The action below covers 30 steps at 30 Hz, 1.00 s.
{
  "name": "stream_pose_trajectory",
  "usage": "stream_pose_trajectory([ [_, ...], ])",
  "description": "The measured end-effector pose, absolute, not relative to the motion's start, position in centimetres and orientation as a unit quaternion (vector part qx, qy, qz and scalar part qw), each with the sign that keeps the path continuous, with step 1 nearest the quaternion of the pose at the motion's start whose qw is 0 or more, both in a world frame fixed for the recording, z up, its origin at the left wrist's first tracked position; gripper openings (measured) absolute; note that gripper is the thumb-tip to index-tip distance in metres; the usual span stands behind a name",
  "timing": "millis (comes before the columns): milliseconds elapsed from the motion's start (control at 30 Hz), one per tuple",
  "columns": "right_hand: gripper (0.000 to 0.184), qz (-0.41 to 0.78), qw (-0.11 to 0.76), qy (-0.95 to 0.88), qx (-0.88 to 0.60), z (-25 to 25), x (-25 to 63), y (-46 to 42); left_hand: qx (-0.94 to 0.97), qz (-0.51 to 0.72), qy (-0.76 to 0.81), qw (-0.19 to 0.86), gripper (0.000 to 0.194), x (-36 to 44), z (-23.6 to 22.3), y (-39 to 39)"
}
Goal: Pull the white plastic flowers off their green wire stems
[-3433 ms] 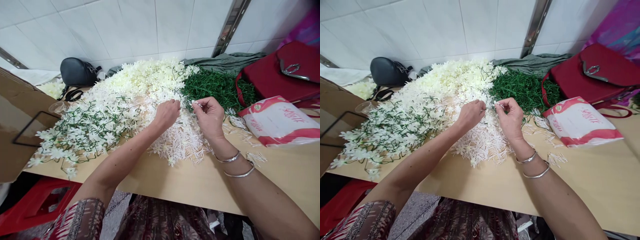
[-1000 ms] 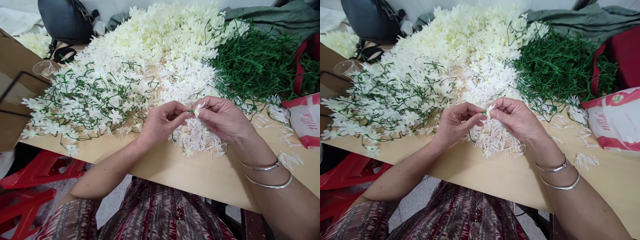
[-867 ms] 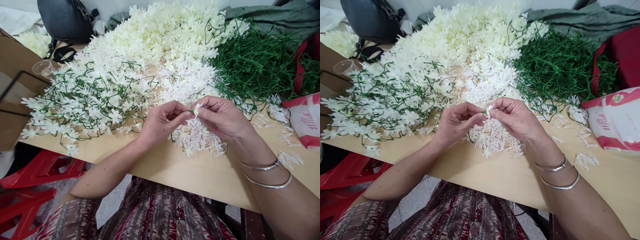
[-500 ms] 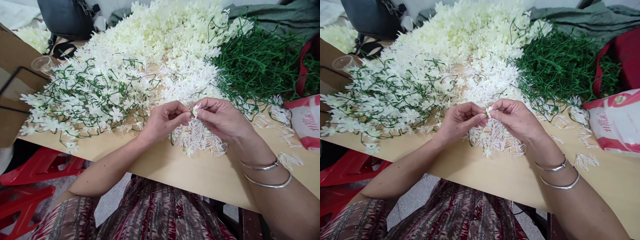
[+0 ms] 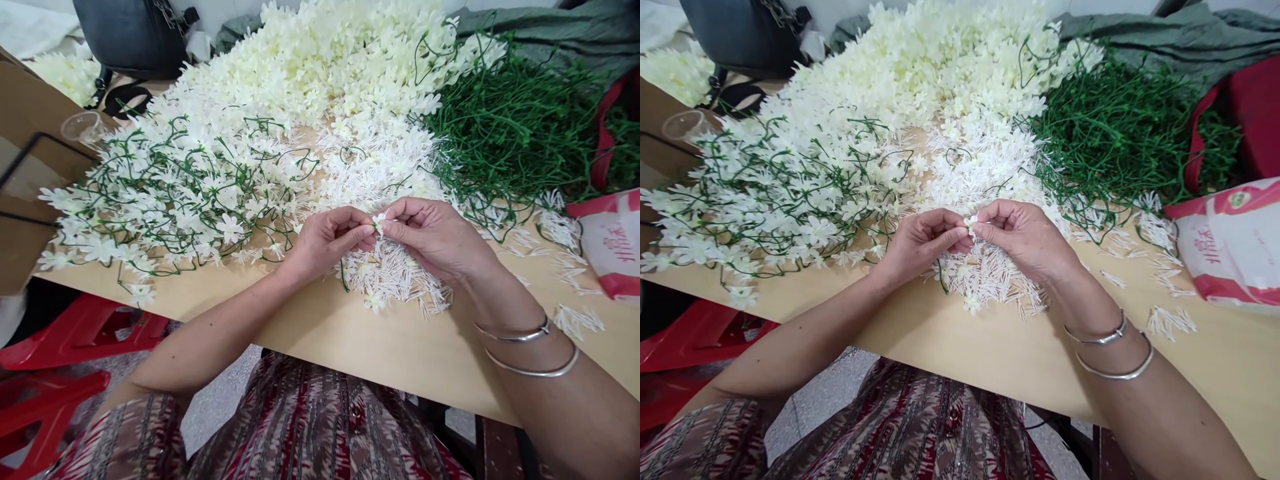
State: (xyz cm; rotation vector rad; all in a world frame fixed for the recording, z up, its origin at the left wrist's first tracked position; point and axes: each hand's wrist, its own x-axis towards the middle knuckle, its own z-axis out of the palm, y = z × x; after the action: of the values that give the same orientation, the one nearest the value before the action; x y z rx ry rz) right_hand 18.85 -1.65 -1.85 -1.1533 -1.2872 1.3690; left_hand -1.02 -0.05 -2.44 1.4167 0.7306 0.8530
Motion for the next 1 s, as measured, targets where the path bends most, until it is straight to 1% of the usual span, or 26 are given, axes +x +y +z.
stream_pose_trajectory([
  [233,0.017,0.563,0.441,-0.515,-0.473,-1.6,18.8,-1.7,0.635,0.363,0.339,0.592,0.017,-1.1,-2.3,-0.4],
  [467,0.025,0.589,0.439,-0.482,-0.477,-1.1,18.5,-1.7,0.615,0.374,0.332,0.609,0.023,-0.8,-2.5,-0.3],
  [633,0.032,0.636,0.436,-0.449,-0.451,-0.3,18.8,-1.8,0.616,0.382,0.32,0.61,0.031,-0.5,-2.5,-0.2],
  [733,0.036,0.654,0.444,-0.425,-0.441,0.1,18.9,-2.0,0.615,0.376,0.324,0.613,0.033,-0.5,-2.4,-0.3],
  [900,0.037,0.63,0.444,-0.447,-0.454,-0.4,18.8,-1.9,0.596,0.384,0.307,0.635,0.033,-0.5,-2.5,-0.4],
  [1000,0.035,0.605,0.449,-0.471,-0.458,-1.1,18.8,-1.8,0.609,0.377,0.307,0.626,0.03,-0.5,-2.5,-0.3],
])
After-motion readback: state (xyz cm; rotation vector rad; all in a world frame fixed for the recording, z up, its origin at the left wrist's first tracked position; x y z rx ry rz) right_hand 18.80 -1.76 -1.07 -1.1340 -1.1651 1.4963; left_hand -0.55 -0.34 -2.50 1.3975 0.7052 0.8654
